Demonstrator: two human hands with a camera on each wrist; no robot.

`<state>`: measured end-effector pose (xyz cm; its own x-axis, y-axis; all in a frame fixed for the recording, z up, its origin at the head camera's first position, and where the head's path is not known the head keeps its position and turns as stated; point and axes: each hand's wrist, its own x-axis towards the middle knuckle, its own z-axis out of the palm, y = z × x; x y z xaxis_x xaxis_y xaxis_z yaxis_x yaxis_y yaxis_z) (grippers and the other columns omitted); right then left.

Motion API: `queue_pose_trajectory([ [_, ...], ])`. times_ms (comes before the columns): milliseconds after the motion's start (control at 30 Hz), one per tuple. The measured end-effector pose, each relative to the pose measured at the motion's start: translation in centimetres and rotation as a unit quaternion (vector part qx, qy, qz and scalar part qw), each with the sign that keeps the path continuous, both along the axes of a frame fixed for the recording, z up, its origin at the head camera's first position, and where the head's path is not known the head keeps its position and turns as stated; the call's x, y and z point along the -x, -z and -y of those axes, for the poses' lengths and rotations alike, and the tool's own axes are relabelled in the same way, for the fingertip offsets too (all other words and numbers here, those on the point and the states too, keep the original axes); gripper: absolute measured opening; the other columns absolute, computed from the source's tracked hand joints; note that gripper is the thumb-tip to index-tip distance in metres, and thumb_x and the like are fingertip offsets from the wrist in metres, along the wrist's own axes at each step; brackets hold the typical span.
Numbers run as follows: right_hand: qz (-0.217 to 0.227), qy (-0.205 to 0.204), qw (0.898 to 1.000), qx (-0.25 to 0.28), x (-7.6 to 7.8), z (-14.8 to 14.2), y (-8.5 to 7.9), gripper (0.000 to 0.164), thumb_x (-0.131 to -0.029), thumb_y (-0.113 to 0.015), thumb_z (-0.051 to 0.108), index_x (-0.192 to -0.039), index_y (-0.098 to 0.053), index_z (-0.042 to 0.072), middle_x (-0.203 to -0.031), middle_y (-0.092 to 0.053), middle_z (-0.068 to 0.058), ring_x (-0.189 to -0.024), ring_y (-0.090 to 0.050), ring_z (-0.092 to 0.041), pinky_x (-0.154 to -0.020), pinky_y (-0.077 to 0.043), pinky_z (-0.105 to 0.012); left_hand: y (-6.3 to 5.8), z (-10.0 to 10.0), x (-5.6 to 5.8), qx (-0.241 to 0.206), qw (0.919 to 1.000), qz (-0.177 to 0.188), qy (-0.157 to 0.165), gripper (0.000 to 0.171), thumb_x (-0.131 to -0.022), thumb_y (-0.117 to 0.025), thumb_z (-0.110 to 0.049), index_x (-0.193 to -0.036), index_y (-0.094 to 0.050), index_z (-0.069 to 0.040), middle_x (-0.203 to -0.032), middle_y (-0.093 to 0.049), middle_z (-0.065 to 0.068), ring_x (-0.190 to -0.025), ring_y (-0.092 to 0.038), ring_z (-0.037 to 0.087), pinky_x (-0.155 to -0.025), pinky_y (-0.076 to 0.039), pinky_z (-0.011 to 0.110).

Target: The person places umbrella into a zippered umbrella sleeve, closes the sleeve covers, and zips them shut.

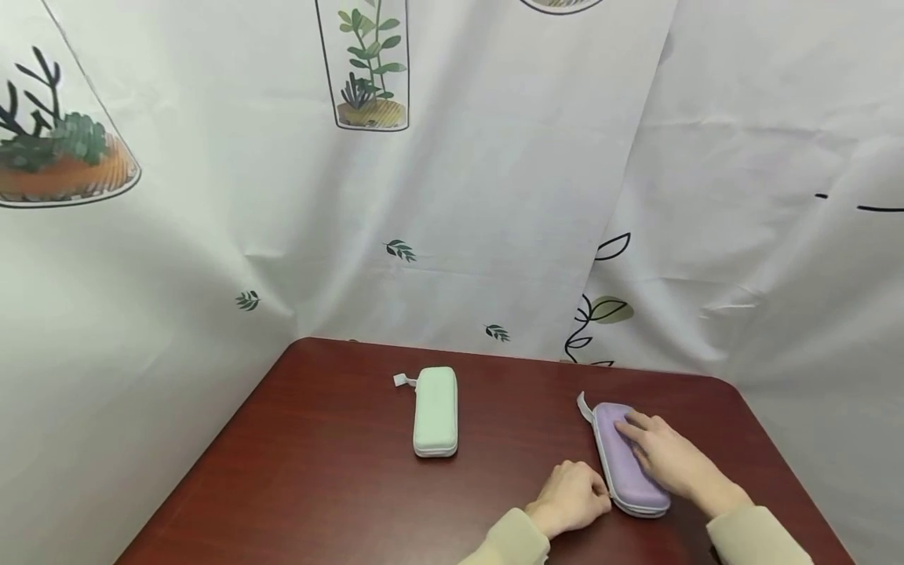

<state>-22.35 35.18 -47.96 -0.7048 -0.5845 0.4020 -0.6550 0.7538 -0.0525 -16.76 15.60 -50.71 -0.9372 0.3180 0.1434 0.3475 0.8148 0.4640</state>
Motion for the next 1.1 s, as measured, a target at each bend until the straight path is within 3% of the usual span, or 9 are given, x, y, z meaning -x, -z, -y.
queue_pose_trajectory([
  [133, -0.057, -0.078, 0.993, -0.065, 0.9, -1.6, -0.8, 0.049, -0.066, -0.072, -0.005, -0.113, -0.072, 0.010, -0.115, -0.064, -0.018, -0.092, -0.062, -0.030, -0.066, -0.050, -0.045, -0.1, 0.4, 0.2, -0.030, 0.9989, 0.035, -0.010, 0.014, -0.074, -0.079, -0.030, -0.063, -0.071, -0.030, -0.062, -0.055, -0.021, -0.066, -0.054, -0.001, -0.058, -0.041, 0.015],
  [233, -0.057, -0.112, 0.987, -0.098, 1.6, -1.9, -1.6, 0.058, -0.059, -0.072, -0.004, -0.114, -0.070, 0.015, -0.116, -0.064, -0.018, -0.093, -0.062, -0.032, -0.063, -0.050, -0.046, 0.0, 0.6, 0.4, -0.037, 0.9984, 0.041, -0.011, 0.013, -0.075, -0.079, -0.029, -0.064, -0.072, -0.029, -0.062, -0.055, -0.020, -0.066, -0.054, 0.000, -0.058, -0.041, 0.016],
  [433, -0.044, -0.161, 0.975, -0.147, 2.5, -1.6, -2.5, 0.071, -0.049, -0.078, -0.003, -0.113, -0.062, 0.024, -0.124, -0.058, -0.021, -0.103, -0.059, -0.040, -0.072, -0.050, -0.054, 0.1, 0.9, 0.6, -0.037, 0.9990, 0.021, -0.010, 0.011, -0.073, -0.079, -0.027, -0.065, -0.074, -0.033, -0.064, -0.060, -0.022, -0.067, -0.056, -0.001, -0.058, -0.041, 0.015],
  [633, -0.031, -0.170, 0.973, -0.153, 2.9, -1.8, -2.3, 0.076, -0.041, -0.085, 0.004, -0.110, -0.061, 0.027, -0.130, -0.054, -0.019, -0.108, -0.055, -0.045, -0.077, -0.047, -0.059, 0.2, 1.2, 0.8, -0.075, 0.9967, 0.021, -0.022, 0.013, -0.070, -0.080, -0.025, -0.062, -0.073, -0.031, -0.058, -0.057, -0.023, -0.065, -0.055, -0.001, -0.058, -0.038, 0.012],
  [833, -0.007, -0.176, 0.974, -0.143, 3.0, -2.1, -1.9, 0.075, -0.045, -0.091, 0.022, -0.114, -0.063, 0.024, -0.135, -0.054, -0.016, -0.112, -0.052, -0.048, -0.077, -0.046, -0.063, 0.3, 1.5, 1.2, -0.068, 0.9973, -0.003, -0.026, 0.012, -0.067, -0.081, -0.025, -0.061, -0.072, -0.031, -0.053, -0.052, -0.024, -0.060, -0.051, -0.003, -0.057, -0.034, 0.011],
  [1100, -0.030, -0.197, 0.967, -0.160, 3.4, -2.4, -1.2, 0.090, -0.034, -0.091, 0.045, -0.115, -0.059, 0.023, -0.137, -0.053, -0.013, -0.112, -0.054, -0.044, -0.076, -0.046, -0.061, 0.3, 1.2, 1.0, -0.067, 0.9966, 0.027, -0.039, 0.016, -0.069, -0.082, -0.026, -0.061, -0.069, -0.033, -0.055, -0.050, -0.024, -0.062, -0.052, -0.002, -0.056, -0.037, 0.014],
])
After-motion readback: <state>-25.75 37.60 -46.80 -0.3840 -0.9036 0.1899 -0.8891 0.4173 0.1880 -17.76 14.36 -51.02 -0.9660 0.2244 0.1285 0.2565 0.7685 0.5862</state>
